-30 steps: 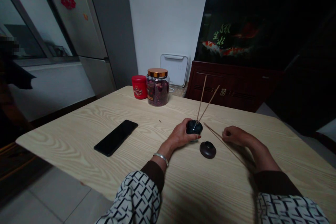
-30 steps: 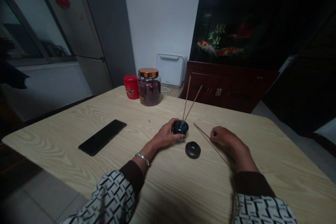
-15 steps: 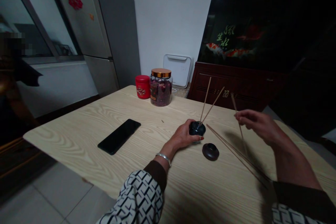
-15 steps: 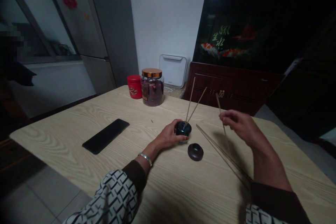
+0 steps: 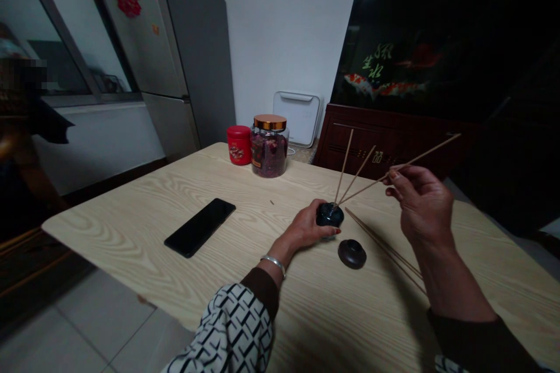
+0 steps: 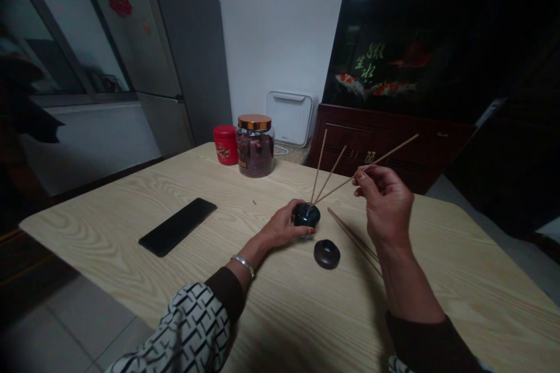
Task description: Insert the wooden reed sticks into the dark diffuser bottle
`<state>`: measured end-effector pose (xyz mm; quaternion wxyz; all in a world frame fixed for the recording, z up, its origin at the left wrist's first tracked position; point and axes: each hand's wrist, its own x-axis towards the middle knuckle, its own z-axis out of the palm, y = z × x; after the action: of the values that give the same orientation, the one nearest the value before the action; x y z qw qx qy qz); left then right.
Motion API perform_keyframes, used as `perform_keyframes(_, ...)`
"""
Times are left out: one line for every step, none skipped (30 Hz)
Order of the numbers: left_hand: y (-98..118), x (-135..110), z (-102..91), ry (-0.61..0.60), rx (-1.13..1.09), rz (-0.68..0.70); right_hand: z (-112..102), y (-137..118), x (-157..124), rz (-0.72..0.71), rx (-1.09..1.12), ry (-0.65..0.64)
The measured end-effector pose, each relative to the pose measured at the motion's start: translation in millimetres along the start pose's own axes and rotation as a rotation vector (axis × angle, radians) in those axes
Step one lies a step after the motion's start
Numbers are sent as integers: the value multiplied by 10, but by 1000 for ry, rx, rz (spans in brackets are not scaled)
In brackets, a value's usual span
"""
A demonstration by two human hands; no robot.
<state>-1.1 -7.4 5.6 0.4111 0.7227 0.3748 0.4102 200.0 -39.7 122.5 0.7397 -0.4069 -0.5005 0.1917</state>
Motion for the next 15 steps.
perform_keyframes(-2,0,0,0,1,-1,12,12,-15,-2,-28,-17)
perform_keyframes(-3,0,0,-1,1,2,24,26,-31,-1,-56,-38)
perform_keyframes(-5,0,1,-1,-1,6,38,44,-49,2,-82,-60)
perform_keyframes(-6,1,3,-1,-4,10,52,68,-68,7,-104,-86)
perform_keyframes(-7,2,4,1,-7,11,67,100,-88,16,-121,-115)
perform_keyframes(-7,3,6,4,-7,8,83,139,-110,28,-132,-144)
perform_keyframes(-6,5,8,8,-5,4,100,186,-133,44,-144,-177)
perform_keyframes(-4,6,8,11,-2,0,118,237,-156,64,-156,-212)
perform_keyframes(-2,7,8,11,3,-1,136,288,-179,88,-170,-254)
perform_keyframes(0,8,7,9,9,1,153,336,-199,114,-187,-302)
perform_keyframes(2,9,6,4,15,5,165,376,-212,137,-206,-350)
perform_keyframes(5,8,4,0,19,10,169,405,-217,158,-229,-398)
perform_keyframes(7,8,3,-2,20,14,159,423,-210,174,-253,-441)
perform_keyframes(9,6,1,-2,17,14,132,430,-188,186,-278,-474)
perform_keyframes(10,5,0,-1,12,12,84,430,-151,195,-306,-501)
